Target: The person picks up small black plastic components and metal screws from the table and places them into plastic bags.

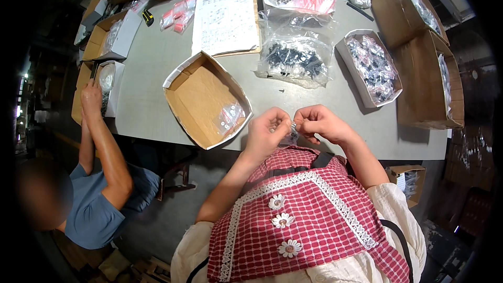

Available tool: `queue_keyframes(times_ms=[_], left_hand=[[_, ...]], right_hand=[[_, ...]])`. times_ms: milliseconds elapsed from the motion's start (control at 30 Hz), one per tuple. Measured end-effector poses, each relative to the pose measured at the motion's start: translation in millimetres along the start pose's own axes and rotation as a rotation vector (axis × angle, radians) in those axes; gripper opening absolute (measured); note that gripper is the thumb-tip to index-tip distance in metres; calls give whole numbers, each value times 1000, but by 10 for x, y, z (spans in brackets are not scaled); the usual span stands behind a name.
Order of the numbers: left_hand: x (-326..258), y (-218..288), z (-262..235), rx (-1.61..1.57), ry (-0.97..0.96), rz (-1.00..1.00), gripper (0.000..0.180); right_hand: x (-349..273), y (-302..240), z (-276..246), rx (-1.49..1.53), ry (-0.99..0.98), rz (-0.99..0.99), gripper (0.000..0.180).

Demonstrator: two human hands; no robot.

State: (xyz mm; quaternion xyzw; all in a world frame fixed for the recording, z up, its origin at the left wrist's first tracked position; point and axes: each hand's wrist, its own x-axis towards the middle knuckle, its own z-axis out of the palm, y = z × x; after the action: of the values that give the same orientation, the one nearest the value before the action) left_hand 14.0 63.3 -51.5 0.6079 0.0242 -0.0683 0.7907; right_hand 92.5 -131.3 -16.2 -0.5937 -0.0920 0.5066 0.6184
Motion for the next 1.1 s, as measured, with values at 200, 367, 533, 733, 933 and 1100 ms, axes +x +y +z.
queue_keyframes(times_ms=[200, 367, 533, 733, 933, 1100], left_hand=[[11, 195, 62, 238, 40, 38, 9], [26, 162, 86, 304, 74, 107, 10], [50, 196, 58, 335, 139, 123, 9], [104, 170, -293, 314, 383, 191, 13], [86, 70, -1125, 1376, 489, -66, 48], [126, 175, -1063, 1227, 315, -327, 36]], right_hand=[[-21, 9, 61, -95, 86, -169, 8], [-9, 43, 91, 7, 84, -185, 7], [-30, 59, 78, 55, 145, -225, 8], [-115, 63, -159, 217, 427, -449, 7], [-290, 138, -540, 601, 739, -545, 22], [-121, 182, -186, 416, 526, -284, 17]])
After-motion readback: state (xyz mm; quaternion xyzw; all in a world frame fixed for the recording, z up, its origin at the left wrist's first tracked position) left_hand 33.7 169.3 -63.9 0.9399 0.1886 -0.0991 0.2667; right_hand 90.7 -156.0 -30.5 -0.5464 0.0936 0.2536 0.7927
